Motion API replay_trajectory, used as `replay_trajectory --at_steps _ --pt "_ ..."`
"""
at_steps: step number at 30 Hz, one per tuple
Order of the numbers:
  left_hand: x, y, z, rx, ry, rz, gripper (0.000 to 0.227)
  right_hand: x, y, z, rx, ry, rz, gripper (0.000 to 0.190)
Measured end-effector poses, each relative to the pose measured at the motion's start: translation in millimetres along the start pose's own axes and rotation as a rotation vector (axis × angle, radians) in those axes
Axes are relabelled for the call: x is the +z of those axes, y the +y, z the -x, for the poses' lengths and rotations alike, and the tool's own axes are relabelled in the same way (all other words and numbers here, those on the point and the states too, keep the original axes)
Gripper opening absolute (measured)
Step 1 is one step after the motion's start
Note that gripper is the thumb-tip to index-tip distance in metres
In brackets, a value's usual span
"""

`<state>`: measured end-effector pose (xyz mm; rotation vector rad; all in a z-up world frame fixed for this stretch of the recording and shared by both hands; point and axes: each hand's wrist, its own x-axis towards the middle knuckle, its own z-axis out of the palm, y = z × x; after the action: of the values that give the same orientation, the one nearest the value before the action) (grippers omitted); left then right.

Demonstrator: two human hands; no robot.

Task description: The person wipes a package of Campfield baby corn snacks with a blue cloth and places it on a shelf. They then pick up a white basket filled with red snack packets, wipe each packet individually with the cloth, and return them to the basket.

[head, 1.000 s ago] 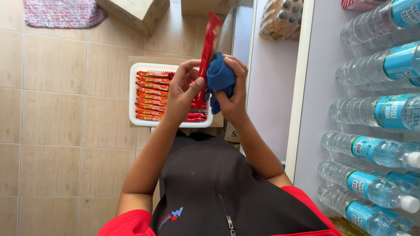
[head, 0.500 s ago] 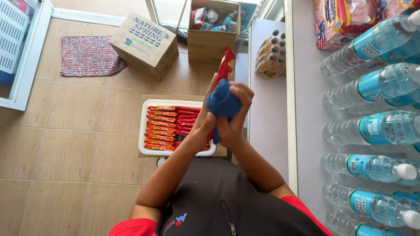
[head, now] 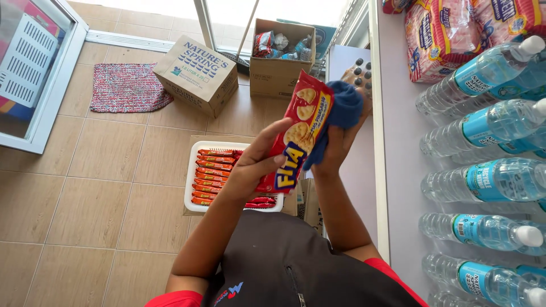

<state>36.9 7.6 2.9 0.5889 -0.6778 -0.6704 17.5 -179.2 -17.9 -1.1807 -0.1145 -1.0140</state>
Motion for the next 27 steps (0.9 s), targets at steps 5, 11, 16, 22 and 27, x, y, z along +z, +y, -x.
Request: replay_trajectory --at_steps 5,11,16,22,27 --pt "35 27 -21 0.055 0.021 -0.568 0.062 24 -20 16 -0.065 -0.072 0.069 0.070" --pt "47 31 -31 0.177 0.029 -0.671 0.089 57 -38 56 -0.135 -0.151 0.254 0.064" --pt "45 23 -32 0.311 0.130 -0.613 0.086 77 -47 76 -0.160 -0.155 0.128 0.052" --pt "38 0 -24 0.305 0.016 -0.582 0.090 57 -31 46 -0.138 -0.143 0.261 0.056" --pt "35 -5 -9 0.120 -0.111 -0.786 0.083 25 -13 7 -0.138 0.007 0.276 0.055"
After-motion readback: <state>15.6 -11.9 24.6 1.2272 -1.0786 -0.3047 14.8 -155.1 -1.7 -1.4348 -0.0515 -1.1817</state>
